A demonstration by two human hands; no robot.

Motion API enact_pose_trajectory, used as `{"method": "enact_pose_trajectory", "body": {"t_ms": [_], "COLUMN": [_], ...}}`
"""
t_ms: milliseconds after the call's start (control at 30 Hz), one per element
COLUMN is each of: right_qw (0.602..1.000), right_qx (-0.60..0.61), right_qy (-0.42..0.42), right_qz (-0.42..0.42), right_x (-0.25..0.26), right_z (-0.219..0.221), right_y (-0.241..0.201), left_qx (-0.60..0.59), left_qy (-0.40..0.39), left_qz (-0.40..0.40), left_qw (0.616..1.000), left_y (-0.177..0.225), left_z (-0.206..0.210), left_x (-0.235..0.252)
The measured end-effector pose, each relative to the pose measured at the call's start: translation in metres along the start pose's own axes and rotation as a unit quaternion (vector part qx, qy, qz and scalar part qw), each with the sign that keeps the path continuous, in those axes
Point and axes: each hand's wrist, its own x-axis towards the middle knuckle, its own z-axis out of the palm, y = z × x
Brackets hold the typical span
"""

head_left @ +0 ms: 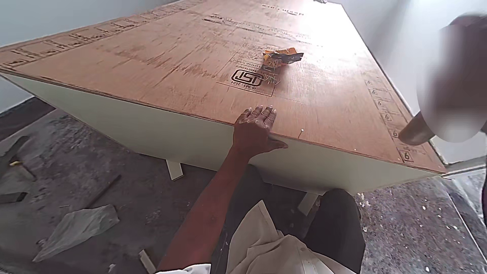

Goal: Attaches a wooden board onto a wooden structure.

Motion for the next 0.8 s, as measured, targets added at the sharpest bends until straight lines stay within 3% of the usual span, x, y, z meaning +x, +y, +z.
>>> {"method": "enact_pose_trajectory", "body": {"t_ms": [33, 67, 133, 167, 233, 333, 433, 467, 533, 600, 633, 700, 800], "right_qw": [0.989, 0.959, 0.874, 0.865, 0.906, 0.988, 0.994, 0.995, 0.977, 0.889, 0.854, 0.862, 0.953], "right_qx": [-0.133, -0.215, -0.288, -0.287, -0.24, -0.079, 0.046, 0.001, -0.167, -0.281, -0.302, -0.29, -0.174], "right_qy": [-0.035, -0.137, -0.33, -0.347, -0.284, -0.083, 0.076, 0.074, -0.069, -0.301, -0.362, -0.363, -0.201], "right_qz": [0.061, 0.123, 0.211, 0.222, 0.201, 0.105, 0.061, 0.07, 0.115, 0.2, 0.221, 0.202, 0.143], "right_x": [-0.016, -0.03, -0.04, -0.039, -0.033, -0.021, 0.002, -0.003, -0.033, -0.051, -0.056, -0.044, -0.043], "right_z": [0.02, 0.039, 0.067, 0.069, 0.052, 0.018, 0.006, 0.01, 0.03, 0.064, 0.074, 0.071, 0.038], "right_y": [-0.012, -0.016, -0.005, 0.001, 0.002, -0.011, -0.021, -0.02, -0.014, -0.001, 0.006, 0.008, -0.006], "left_qx": [-0.002, -0.006, -0.01, -0.012, -0.006, -0.006, -0.005, -0.005, -0.005, -0.005, -0.009, -0.009, -0.01], "left_qy": [0.0, 0.0, 0.002, 0.001, 0.011, 0.004, 0.013, 0.015, 0.015, 0.013, 0.005, 0.018, 0.01], "left_qz": [0.0, 0.001, 0.001, 0.001, -0.004, -0.003, -0.001, 0.001, 0.004, 0.004, 0.008, 0.003, 0.004], "left_qw": [1.0, 1.0, 1.0, 1.0, 1.0, 1.0, 1.0, 1.0, 1.0, 1.0, 1.0, 1.0, 1.0], "left_y": [0.0, -0.001, 0.0, 0.0, -0.002, -0.001, 0.0, -0.001, -0.002, -0.001, 0.001, -0.005, -0.002], "left_z": [0.0, 0.0, 0.004, 0.005, 0.006, 0.003, 0.004, 0.003, 0.003, 0.004, 0.005, 0.004, 0.005], "left_x": [0.0, 0.0, -0.002, -0.001, 0.001, -0.002, -0.001, -0.001, -0.001, -0.001, -0.004, 0.003, -0.002]}}
